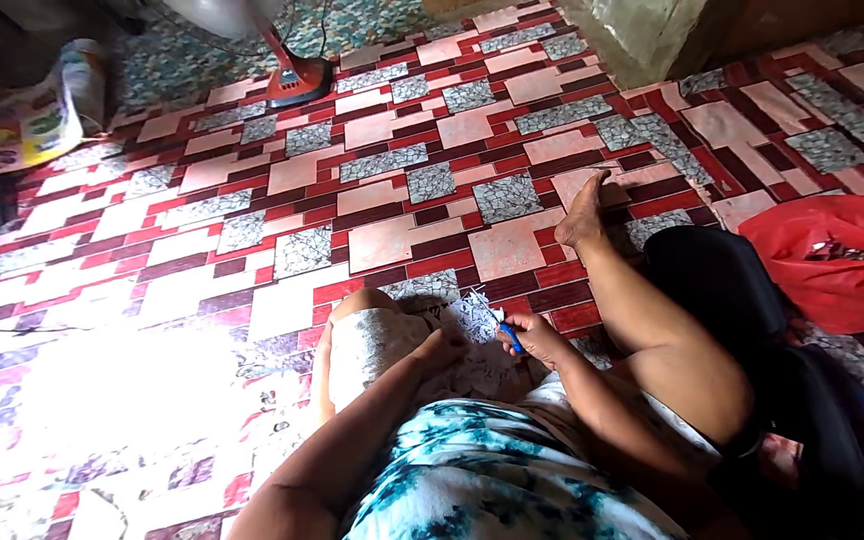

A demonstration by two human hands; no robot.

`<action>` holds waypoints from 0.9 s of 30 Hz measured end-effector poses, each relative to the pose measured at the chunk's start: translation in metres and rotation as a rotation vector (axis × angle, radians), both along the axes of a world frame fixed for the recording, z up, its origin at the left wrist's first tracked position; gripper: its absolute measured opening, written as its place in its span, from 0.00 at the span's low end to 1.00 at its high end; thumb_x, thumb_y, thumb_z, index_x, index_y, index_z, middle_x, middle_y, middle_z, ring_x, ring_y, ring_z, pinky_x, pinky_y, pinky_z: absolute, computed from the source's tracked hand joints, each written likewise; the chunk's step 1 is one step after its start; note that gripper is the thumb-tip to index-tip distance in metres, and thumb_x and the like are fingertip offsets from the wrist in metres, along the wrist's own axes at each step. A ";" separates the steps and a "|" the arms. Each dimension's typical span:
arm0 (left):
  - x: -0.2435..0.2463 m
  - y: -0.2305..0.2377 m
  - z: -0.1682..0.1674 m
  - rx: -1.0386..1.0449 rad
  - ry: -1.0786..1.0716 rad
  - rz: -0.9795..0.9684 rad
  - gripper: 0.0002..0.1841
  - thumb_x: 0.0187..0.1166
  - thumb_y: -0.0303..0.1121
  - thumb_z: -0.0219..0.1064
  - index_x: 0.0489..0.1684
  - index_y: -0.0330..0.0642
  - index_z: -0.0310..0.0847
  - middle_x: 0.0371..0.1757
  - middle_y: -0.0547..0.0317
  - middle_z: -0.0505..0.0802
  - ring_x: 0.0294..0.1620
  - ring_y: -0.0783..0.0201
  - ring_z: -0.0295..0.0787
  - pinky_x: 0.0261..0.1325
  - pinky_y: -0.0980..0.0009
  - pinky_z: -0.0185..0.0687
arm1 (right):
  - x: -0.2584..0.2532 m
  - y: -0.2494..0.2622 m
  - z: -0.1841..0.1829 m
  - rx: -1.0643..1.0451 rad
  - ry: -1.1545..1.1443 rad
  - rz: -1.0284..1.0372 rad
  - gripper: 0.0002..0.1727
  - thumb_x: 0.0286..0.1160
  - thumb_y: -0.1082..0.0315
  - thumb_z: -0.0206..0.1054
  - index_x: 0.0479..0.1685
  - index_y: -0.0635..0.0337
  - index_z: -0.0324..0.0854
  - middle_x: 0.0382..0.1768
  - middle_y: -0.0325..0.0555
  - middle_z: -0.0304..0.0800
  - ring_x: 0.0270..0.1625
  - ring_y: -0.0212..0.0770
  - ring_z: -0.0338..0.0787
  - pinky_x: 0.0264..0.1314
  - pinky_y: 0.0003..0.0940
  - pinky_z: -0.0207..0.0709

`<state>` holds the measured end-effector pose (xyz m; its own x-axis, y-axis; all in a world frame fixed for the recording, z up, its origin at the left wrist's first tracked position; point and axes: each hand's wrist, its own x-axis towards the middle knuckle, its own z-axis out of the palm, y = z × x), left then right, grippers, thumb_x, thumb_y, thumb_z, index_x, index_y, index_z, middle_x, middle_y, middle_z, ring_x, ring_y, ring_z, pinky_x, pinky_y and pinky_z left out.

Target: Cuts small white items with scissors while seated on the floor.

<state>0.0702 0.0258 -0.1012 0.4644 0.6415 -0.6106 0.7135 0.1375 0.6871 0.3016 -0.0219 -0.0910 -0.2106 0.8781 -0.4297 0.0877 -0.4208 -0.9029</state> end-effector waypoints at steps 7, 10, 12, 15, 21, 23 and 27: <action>-0.012 0.013 -0.008 -0.140 -0.375 0.676 0.06 0.85 0.25 0.64 0.52 0.32 0.78 0.34 0.56 0.91 0.28 0.69 0.87 0.34 0.74 0.84 | -0.010 0.000 -0.018 -0.008 -0.259 0.315 0.26 0.80 0.53 0.71 0.65 0.66 0.79 0.44 0.49 0.87 0.37 0.36 0.83 0.42 0.33 0.77; -0.011 0.012 -0.010 -0.156 -0.405 0.715 0.04 0.86 0.25 0.63 0.48 0.33 0.78 0.32 0.55 0.92 0.26 0.68 0.87 0.31 0.75 0.84 | -0.009 0.001 -0.020 0.000 -0.270 0.334 0.27 0.80 0.50 0.70 0.64 0.65 0.79 0.44 0.49 0.86 0.36 0.35 0.81 0.41 0.33 0.76; -0.009 0.012 -0.009 -0.163 -0.412 0.715 0.05 0.86 0.26 0.63 0.48 0.32 0.79 0.31 0.55 0.91 0.25 0.69 0.86 0.31 0.75 0.84 | -0.007 0.000 -0.020 0.012 -0.255 0.334 0.26 0.80 0.50 0.70 0.61 0.66 0.80 0.41 0.48 0.87 0.34 0.33 0.81 0.38 0.31 0.75; -0.008 0.011 -0.005 -0.175 -0.374 0.664 0.05 0.87 0.27 0.63 0.49 0.32 0.79 0.29 0.56 0.91 0.24 0.69 0.86 0.29 0.75 0.83 | -0.008 0.000 -0.021 0.045 -0.246 0.345 0.27 0.79 0.50 0.72 0.59 0.67 0.80 0.39 0.47 0.86 0.33 0.32 0.80 0.39 0.30 0.75; -0.005 0.007 -0.003 -0.185 -0.285 0.495 0.08 0.87 0.29 0.63 0.53 0.33 0.79 0.29 0.60 0.89 0.22 0.72 0.83 0.29 0.77 0.81 | -0.008 0.002 -0.027 0.078 -0.248 0.329 0.26 0.78 0.52 0.73 0.56 0.69 0.81 0.39 0.49 0.87 0.35 0.34 0.83 0.43 0.33 0.79; -0.004 0.007 -0.002 -0.195 -0.283 0.512 0.08 0.87 0.29 0.62 0.53 0.33 0.79 0.29 0.59 0.89 0.22 0.71 0.84 0.29 0.77 0.81 | -0.008 0.001 -0.027 0.073 -0.252 0.337 0.26 0.77 0.52 0.73 0.57 0.70 0.81 0.39 0.50 0.87 0.35 0.35 0.83 0.45 0.33 0.79; -0.004 0.007 -0.003 -0.204 -0.290 0.518 0.07 0.88 0.28 0.62 0.53 0.33 0.79 0.29 0.60 0.89 0.22 0.71 0.84 0.29 0.77 0.82 | -0.009 0.001 -0.027 0.081 -0.250 0.342 0.26 0.77 0.53 0.73 0.57 0.69 0.81 0.37 0.48 0.87 0.33 0.33 0.82 0.43 0.32 0.78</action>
